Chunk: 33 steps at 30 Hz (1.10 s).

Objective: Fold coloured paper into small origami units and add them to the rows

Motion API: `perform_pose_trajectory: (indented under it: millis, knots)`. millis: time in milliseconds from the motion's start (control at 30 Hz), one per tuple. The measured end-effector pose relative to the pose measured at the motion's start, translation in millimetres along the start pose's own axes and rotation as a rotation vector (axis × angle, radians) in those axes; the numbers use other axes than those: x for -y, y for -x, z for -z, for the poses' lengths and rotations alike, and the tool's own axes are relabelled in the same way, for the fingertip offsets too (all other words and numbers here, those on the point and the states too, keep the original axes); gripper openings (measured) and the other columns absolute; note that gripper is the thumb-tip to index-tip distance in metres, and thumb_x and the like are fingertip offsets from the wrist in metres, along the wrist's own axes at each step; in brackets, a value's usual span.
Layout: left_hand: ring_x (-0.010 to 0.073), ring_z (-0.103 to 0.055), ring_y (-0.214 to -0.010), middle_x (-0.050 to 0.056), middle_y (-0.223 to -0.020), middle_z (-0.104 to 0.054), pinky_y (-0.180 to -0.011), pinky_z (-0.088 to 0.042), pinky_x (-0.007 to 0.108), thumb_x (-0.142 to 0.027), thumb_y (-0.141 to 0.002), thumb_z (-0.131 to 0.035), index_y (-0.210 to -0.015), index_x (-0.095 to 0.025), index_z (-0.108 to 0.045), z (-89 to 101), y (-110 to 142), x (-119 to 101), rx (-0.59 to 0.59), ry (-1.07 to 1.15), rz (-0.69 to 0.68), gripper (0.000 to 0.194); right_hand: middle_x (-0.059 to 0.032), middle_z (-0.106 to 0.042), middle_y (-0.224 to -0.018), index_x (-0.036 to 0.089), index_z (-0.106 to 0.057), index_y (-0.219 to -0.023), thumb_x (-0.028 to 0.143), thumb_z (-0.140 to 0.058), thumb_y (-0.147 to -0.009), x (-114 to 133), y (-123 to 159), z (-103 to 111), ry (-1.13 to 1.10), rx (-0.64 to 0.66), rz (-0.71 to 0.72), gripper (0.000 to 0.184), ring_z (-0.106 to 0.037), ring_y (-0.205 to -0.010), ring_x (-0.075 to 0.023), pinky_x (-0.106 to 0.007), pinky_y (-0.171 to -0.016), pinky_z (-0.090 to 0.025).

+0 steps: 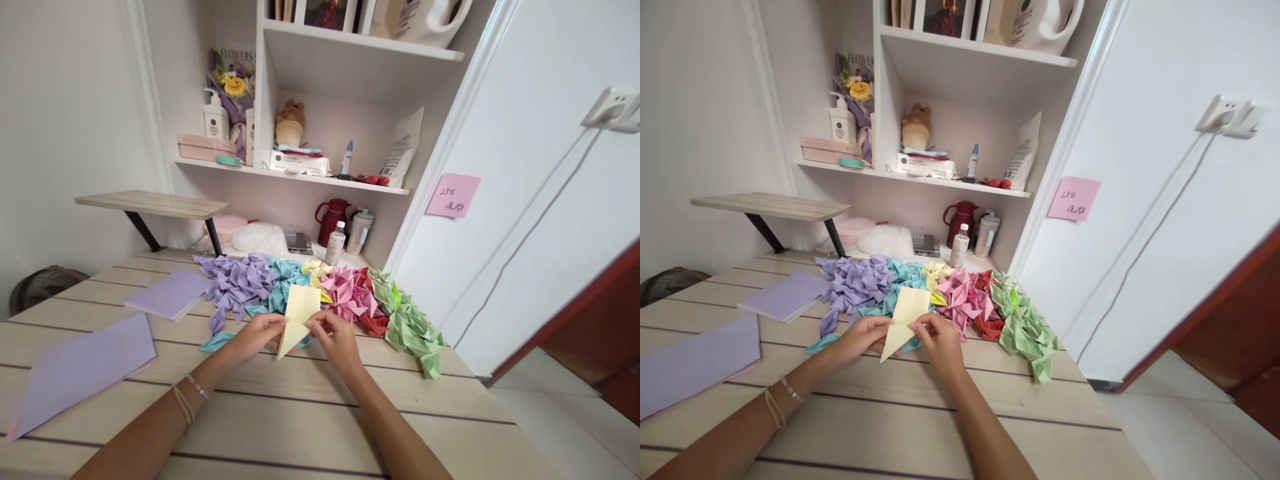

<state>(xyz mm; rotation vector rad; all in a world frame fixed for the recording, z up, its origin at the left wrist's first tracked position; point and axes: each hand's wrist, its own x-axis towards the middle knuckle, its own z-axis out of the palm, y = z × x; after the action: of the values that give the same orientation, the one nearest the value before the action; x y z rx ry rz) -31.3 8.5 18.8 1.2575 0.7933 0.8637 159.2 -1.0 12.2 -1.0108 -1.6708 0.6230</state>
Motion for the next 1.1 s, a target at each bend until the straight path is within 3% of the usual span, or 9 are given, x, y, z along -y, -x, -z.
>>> perform_pose_trajectory:
  millis: [133, 300, 467, 567, 667, 767, 900, 967, 1100]
  knots:
    - [0.0210, -0.066, -0.066, 0.010, -0.076, -0.071, -0.060, -0.049, 0.028, -0.038, -0.067, -0.068, -0.091, -0.012, -0.067, -3.1, 0.4, 2.6, 0.036, -0.002, -0.045, 0.035, 0.0001, -0.059, -0.059, 0.019, -0.062, -0.084, 0.036, -0.062, -0.072, 1.3, 2.5, -3.8, 0.050, -0.084, -0.010, 0.021, -0.053, -0.053, -0.0141, -0.024, -0.053, -0.042]
    - [0.0204, -0.064, -0.067, 0.009, -0.074, -0.071, -0.062, -0.048, 0.028, -0.030, -0.064, -0.071, -0.085, -0.012, -0.068, -3.1, -3.1, 5.5, -0.009, -0.045, -0.116, 0.028, 0.0006, -0.060, -0.064, 0.018, -0.051, -0.112, 0.040, -0.063, -0.071, 1.2, 0.1, -7.5, -0.343, -0.044, -0.190, 0.048, -0.058, -0.058, -0.0151, -0.025, -0.053, -0.046]
    - [0.0211, -0.064, -0.064, 0.007, -0.070, -0.069, -0.058, -0.047, 0.029, -0.035, -0.067, -0.067, -0.084, -0.012, -0.066, -1.2, -4.7, 8.1, -0.074, -0.091, -0.111, 0.028, -0.0028, -0.063, -0.062, 0.015, -0.064, -0.083, 0.049, -0.065, -0.066, -1.9, -2.5, -7.7, -0.460, 0.087, -0.325, 0.038, -0.057, -0.057, -0.0143, -0.022, -0.047, -0.043]
    - [0.0181, -0.060, -0.068, 0.005, -0.070, -0.066, -0.058, -0.045, 0.024, -0.034, -0.066, -0.068, -0.075, -0.013, -0.067, 0.5, -4.6, 7.2, -0.183, -0.250, -0.246, 0.023, -0.0025, -0.061, -0.060, 0.015, -0.066, -0.072, 0.048, -0.063, -0.068, -1.8, -1.4, -7.1, -0.319, 0.002, -0.246, 0.033, -0.053, -0.053, -0.0122, -0.021, -0.047, -0.040]
    - [0.0110, -0.050, -0.050, -0.001, -0.052, -0.055, -0.047, -0.038, 0.020, -0.036, -0.067, -0.068, -0.072, -0.014, -0.066, 2.2, -4.7, 6.3, -0.255, -0.339, -0.293, 0.022, -0.0005, -0.057, -0.056, 0.016, -0.068, -0.068, 0.042, -0.065, -0.069, 0.8, 0.7, -6.4, -0.119, -0.095, -0.130, 0.026, -0.047, -0.049, -0.0108, -0.021, -0.045, -0.037]
    - [0.0099, -0.045, -0.038, -0.004, -0.043, -0.052, -0.043, -0.038, 0.021, -0.044, -0.071, -0.061, -0.082, -0.015, -0.065, 2.2, -4.5, 6.2, -0.171, -0.165, -0.187, 0.031, 0.0002, -0.057, -0.052, 0.017, -0.070, -0.077, 0.040, -0.062, -0.072, 3.8, 2.7, -6.4, -0.147, -0.005, -0.125, 0.025, -0.047, -0.043, -0.0112, -0.022, -0.042, -0.037]
    - [0.0195, -0.063, -0.063, 0.010, -0.072, -0.069, -0.059, -0.047, 0.028, -0.055, -0.075, -0.049, -0.083, -0.012, -0.066, 1.1, -3.2, 3.2, -0.120, 0.115, -0.152, 0.047, -0.0042, -0.067, -0.070, 0.019, -0.070, -0.088, 0.035, -0.060, -0.074, 6.4, 2.8, -4.3, -0.256, 0.106, -0.081, 0.024, -0.059, -0.058, -0.0159, -0.025, -0.051, -0.046]
    - [0.0216, -0.064, -0.070, 0.011, -0.076, -0.070, -0.061, -0.047, 0.028, -0.056, -0.074, -0.051, -0.081, -0.011, -0.068, 1.1, -2.3, 0.3, -0.149, 0.162, -0.150, 0.048, -0.0052, -0.068, -0.079, 0.021, -0.070, -0.088, 0.033, -0.063, -0.071, 7.8, 1.4, -1.4, -0.215, 0.127, -0.023, 0.022, -0.060, -0.063, -0.0163, -0.025, -0.054, -0.047]
    - [0.0191, -0.063, -0.063, 0.006, -0.069, -0.070, -0.057, -0.045, 0.025, -0.044, -0.065, -0.067, -0.083, -0.012, -0.069, 1.5, -0.4, -4.1, -0.258, 0.123, -0.141, 0.037, -0.0064, -0.067, -0.091, 0.022, -0.070, -0.089, 0.032, -0.072, -0.062, 10.8, -0.9, 3.2, -0.146, 0.186, 0.056, 0.029, -0.062, -0.072, -0.0174, -0.024, -0.054, -0.049]
